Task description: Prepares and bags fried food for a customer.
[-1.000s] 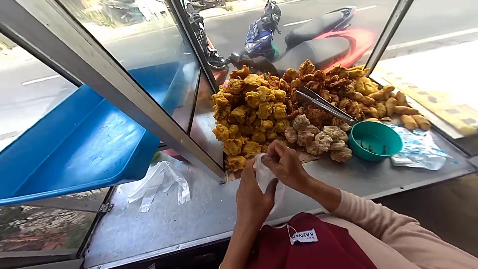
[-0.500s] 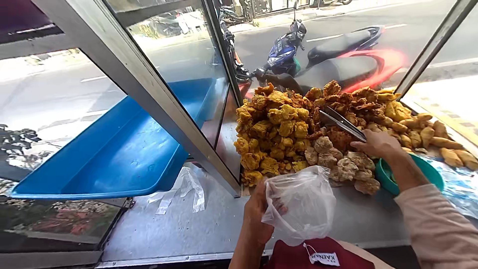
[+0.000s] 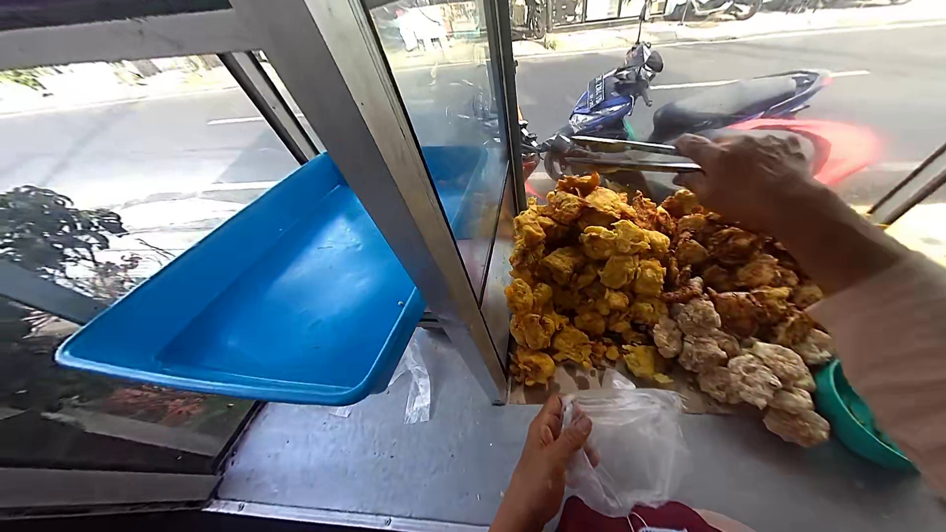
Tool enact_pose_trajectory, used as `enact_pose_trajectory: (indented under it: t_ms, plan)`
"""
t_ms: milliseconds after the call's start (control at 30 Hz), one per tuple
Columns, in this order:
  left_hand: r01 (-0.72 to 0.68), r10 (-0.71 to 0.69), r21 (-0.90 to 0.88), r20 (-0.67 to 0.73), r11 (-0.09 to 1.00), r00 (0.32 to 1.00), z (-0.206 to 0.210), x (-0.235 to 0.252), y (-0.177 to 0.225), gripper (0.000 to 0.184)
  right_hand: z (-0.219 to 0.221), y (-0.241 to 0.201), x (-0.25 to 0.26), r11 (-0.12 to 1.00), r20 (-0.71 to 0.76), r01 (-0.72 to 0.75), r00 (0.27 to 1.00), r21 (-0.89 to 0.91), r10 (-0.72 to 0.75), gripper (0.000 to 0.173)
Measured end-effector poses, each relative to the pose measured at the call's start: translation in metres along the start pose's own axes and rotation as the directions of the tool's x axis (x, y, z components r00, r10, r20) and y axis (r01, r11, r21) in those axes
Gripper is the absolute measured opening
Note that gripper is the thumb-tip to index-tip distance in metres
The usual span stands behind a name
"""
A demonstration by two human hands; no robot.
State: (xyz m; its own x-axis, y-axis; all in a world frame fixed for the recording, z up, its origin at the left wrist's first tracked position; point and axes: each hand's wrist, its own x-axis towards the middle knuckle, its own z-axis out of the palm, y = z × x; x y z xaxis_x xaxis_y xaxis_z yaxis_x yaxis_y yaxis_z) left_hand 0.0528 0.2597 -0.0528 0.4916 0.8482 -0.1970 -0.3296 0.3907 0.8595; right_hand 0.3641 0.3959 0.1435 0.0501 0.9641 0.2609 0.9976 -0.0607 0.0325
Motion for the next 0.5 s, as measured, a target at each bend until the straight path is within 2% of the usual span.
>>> enact_pose_trajectory:
  t_ms: [100, 200, 267, 333, 500]
  plan:
    - [-0.030, 0.030, 0.011, 0.059, 0.999, 0.998, -0.004, 0.000, -0.003, 0.018, 0.007, -0.061, 0.076, 0.979, 0.098, 0.111, 0.991, -0.170, -0.095, 0.033]
    - [-0.036, 0.036, -0.001, 0.037, 0.999, 0.999, -0.012, -0.002, -0.004, 0.018, 0.026, -0.095, 0.112, 0.881, 0.316, 0.271, 0.937, -0.387, -0.150, 0.019]
    - [-0.027, 0.027, -0.018, -0.006, 0.999, 1.000, -0.017, -0.003, -0.005, 0.018, 0.030, -0.101, 0.113, 0.842, 0.409, 0.374, 0.889, -0.390, -0.206, 0.016]
    - [-0.011, 0.009, -0.035, -0.038, 0.999, 0.999, -0.019, -0.001, -0.004, 0.018, 0.024, -0.102, 0.107, 0.820, 0.440, 0.435, 0.860, -0.372, -0.257, 0.021]
    - [0.029, -0.030, -0.037, -0.019, 0.999, 0.999, -0.013, 0.006, -0.003, 0.016, 0.012, -0.114, 0.073, 0.769, 0.469, 0.487, 0.838, -0.413, -0.279, 0.012]
